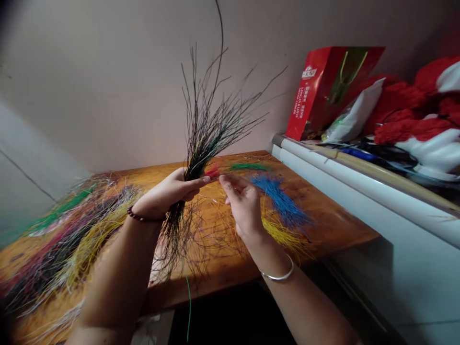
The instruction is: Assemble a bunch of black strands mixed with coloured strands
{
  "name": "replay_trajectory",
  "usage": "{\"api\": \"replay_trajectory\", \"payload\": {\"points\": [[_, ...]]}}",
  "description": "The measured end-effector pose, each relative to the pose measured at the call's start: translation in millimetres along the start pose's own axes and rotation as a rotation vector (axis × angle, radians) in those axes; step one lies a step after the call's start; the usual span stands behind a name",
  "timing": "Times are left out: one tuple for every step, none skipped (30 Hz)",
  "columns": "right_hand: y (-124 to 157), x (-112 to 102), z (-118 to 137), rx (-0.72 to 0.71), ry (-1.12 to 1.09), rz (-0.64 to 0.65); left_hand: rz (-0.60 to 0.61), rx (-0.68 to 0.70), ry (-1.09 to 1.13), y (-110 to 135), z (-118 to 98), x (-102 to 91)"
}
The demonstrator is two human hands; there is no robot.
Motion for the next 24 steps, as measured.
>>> {"api": "replay_trajectory", "payload": {"points": [[0.2,0.3,0.3,0.001,0.012,0.004,0.002,0.002,-0.007,-0.1,0.7,1.3],[0.6,0.5,0.2,0.007,0.017,0.007,0.003,0.003,-0.011,-0.6,1.6,2.5],[1.1,0.8,-0.3,0.015,0.015,0.009,0.001,0.005,-0.012,-1.5,2.8,3.4],[1.6,1.0,-0.8,0.022,0.006,0.009,-0.001,0.007,-0.01,-2.6,4.2,4.3],[2.1,1.2,-1.4,0.029,-0.006,0.008,0.0,0.007,-0.006,-3.9,5.9,5.2],[2.5,0.9,-1.8,0.031,-0.02,0.003,0.0,0.006,0.001,-5.2,7.6,5.9],[2.7,0.3,-1.9,0.028,-0.035,-0.005,-0.001,0.004,0.009,-6.5,9.2,6.3],[2.7,-0.9,-1.7,0.019,-0.048,-0.016,-0.003,0.002,0.017,-7.6,10.4,6.5],[2.2,-2.9,-1.0,0.004,-0.059,-0.031,-0.006,-0.001,0.025,-8.5,11.3,6.3],[1.3,-5.6,0.3,-0.017,-0.065,-0.051,-0.012,-0.004,0.032,-9.0,11.4,5.7],[-0.3,-9.0,2.2,-0.043,-0.067,-0.073,-0.019,-0.005,0.038,-9.2,10.9,4.6],[-2.5,-12.9,4.9,-0.075,-0.064,-0.097,-0.029,-0.005,0.045,-9.0,9.7,3.0],[-5.6,-17.3,8.2,-0.109,-0.052,-0.118,-0.039,-0.003,0.055,-8.6,7.9,0.8],[-9.5,-22.3,12.1,-0.142,-0.038,-0.14,-0.051,-0.001,0.066,-8.1,5.9,-2.0],[-14.7,-27.7,16.2,-0.169,-0.025,-0.163,-0.064,0.0,0.077,-7.6,3.9,-5.6],[-21.2,-33.9,20.1,-0.184,-0.024,-0.19,-0.081,0.0,0.085,-7.2,2.2,-10.1],[-29.4,-40.6,23.4,-0.182,-0.037,-0.218,-0.101,0.001,0.09,-7.1,0.9,-15.5],[-39.4,-47.7,25.4,-0.163,-0.067,-0.248,-0.126,0.003,0.093,-7.3,0.1,-22.0],[-51.5,-55.0,26.0,-0.129,-0.106,-0.275,-0.156,0.009,0.093,-7.7,-0.4,-29.5],[-65.7,-61.8,24.5,-0.082,-0.141,-0.296,-0.192,0.017,0.093,-8.5,-0.6,-38.0],[-81.9,-67.8,21.2,-0.031,-0.167,-0.31,-0.233,0.026,0.095,-9.2,-0.5,-47.5],[-99.9,-72.3,15.6,0.023,-0.165,-0.312,-0.279,0.037,0.098,-9.9,-0.3,-57.7],[-119.2,-75.2,8.3,0.071,-0.136,-0.302,-0.333,0.047,0.101,-10.3,-0.3,-68.5],[-139.2,-75.6,0.0,0.099,-0.087,-0.272,-0.396,0.06,0.104,-10.0,-0.7,-79.6]]}}
Point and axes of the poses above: each hand's wrist, its own y-axis away from the middle knuckle, its own x-axis out of the palm, z = x × y, the point moved 5 cm from there along -y, towards the middle knuckle, and after that the axes turned 15 degrees about -z, right-handed, at the moved point
